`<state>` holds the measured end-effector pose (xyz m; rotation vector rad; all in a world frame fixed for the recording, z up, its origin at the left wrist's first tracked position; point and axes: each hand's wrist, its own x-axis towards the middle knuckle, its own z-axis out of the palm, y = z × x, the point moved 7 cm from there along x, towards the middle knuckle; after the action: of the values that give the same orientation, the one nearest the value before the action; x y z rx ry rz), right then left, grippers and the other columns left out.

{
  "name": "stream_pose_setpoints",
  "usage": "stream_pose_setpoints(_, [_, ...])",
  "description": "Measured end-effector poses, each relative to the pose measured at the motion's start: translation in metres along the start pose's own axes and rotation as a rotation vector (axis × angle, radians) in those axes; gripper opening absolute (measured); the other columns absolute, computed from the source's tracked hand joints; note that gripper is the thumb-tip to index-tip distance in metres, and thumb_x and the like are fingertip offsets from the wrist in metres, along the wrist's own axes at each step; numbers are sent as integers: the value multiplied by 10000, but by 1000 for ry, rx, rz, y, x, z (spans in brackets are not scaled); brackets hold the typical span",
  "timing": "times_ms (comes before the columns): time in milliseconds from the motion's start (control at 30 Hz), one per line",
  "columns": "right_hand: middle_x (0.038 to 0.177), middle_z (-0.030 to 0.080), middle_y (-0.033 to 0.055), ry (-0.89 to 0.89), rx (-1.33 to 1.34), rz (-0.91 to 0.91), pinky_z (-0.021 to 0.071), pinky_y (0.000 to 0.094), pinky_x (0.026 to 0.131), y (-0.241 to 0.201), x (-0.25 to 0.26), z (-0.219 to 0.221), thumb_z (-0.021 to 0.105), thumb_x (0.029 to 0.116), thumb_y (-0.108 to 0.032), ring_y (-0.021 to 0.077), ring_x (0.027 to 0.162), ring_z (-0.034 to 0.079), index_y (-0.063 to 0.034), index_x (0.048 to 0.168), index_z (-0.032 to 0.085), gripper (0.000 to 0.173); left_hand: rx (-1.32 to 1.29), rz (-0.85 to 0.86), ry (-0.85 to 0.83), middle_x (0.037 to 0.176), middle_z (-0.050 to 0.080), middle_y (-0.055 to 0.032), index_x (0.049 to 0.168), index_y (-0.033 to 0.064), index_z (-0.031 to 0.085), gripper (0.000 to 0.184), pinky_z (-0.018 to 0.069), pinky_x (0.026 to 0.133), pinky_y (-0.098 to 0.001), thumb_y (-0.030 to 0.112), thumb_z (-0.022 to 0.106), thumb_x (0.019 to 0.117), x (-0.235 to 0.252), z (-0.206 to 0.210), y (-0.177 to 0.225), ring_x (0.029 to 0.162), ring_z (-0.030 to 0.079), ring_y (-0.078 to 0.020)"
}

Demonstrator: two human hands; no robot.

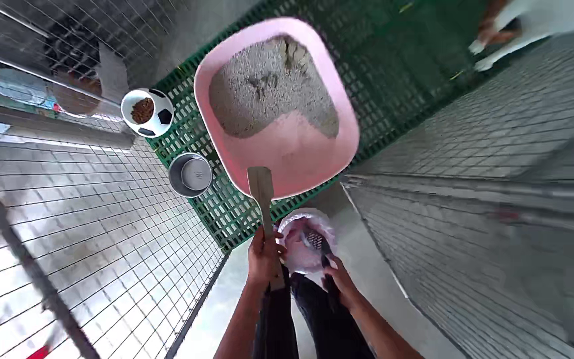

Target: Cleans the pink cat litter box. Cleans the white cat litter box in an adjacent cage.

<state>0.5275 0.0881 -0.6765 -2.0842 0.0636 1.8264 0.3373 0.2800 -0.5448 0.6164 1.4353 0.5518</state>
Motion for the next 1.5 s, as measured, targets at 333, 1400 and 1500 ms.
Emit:
stream_pose_setpoints(333, [1092, 683, 257, -100, -629, -414, 600, 495, 732, -132, -199, -39, 645, 960, -72, 322, 788, 712, 70, 1530, 323, 670, 21, -52, 56, 989, 670, -132, 1565, 7, 260, 458, 578, 589, -284, 112, 333, 1125, 35, 20, 79, 623, 650, -128])
stream_pose_setpoints(1400, [880, 594, 98, -121, -318, -155, 540, 322, 618, -380, -83, 92, 520, 1085, -200, 159, 650, 592, 7, 1289, 545, 291, 438, 102, 234, 1194, 648, -226, 1520, 44, 453, 475, 513, 711, -387, 108, 523, 1055, 110, -58, 157, 797, 617, -226])
stream_pose_setpoints(1500, [975, 602, 131, -118, -328, -231, 537, 325, 659, -437, -62, 122, 542, 1067, -193, 170, 713, 599, 23, 1311, 543, 326, 395, 124, 228, 1124, 651, -194, 1504, 38, 472, 462, 488, 626, -319, 94, 536, 1049, 108, -60, 156, 688, 566, -152])
